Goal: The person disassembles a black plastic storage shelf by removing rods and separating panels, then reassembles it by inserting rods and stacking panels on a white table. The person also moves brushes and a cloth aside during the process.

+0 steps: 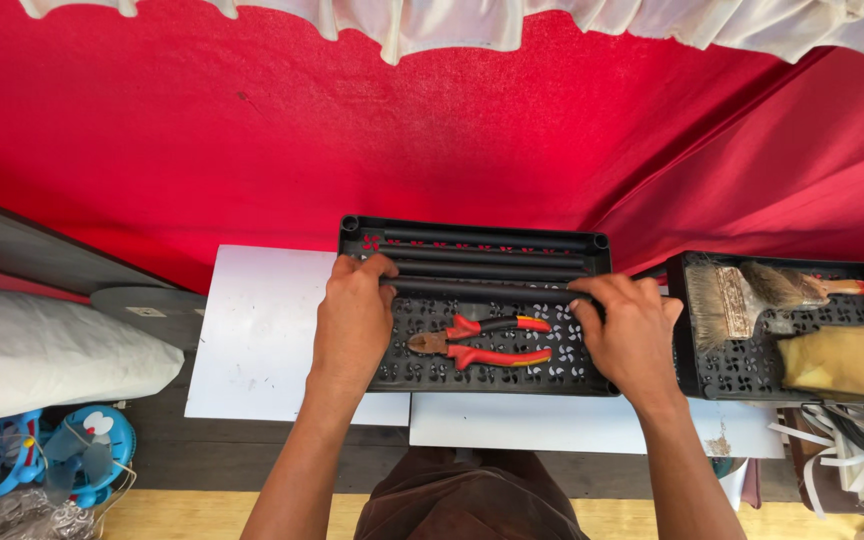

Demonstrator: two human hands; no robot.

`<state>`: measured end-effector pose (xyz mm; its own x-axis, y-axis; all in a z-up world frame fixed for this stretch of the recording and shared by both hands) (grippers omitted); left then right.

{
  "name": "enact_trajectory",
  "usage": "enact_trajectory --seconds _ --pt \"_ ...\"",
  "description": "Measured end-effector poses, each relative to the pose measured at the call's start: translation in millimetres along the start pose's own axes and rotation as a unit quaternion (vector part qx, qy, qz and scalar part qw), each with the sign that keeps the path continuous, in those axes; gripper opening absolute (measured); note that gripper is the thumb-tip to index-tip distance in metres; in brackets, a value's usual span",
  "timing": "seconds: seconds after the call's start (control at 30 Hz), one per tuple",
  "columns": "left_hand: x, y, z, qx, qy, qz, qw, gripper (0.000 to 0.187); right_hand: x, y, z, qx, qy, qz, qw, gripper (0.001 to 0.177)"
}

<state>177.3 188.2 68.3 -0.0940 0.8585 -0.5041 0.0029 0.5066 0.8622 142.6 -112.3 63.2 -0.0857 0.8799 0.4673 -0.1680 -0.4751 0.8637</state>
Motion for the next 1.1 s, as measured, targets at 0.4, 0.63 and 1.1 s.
enact_trajectory --seconds 0.4,0.63,1.1 --pt "-6.5 -10.8 41.2 -0.044 -0.038 0.012 0.998 0.019 -13.1 -9.7 36.2 -0.037 0.024 -0.014 0.999 0.018" --pt "-4.8 -3.9 33.4 -0.029 -0.028 0.005 0.999 0.019 -14.8 -10.1 33.7 0.004 0.004 -0.009 1.0 0.02" --pt "6.7 -11.0 25.1 0.022 -0.017 0.002 1.0 0.018 -21.3 -10.8 26.3 0.051 -0.025 0.025 0.998 0.023"
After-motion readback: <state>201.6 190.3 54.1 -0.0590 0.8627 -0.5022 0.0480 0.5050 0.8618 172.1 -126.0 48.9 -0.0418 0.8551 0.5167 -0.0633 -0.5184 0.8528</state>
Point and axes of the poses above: each hand's wrist, its own z-axis towards the middle knuckle, its own y-axis out of the back of the hand, x = y × z, the point moved 5 cm from there along z, towards the middle knuckle, and after that the axes turned 13 degrees about z, right-handed, at the moved point
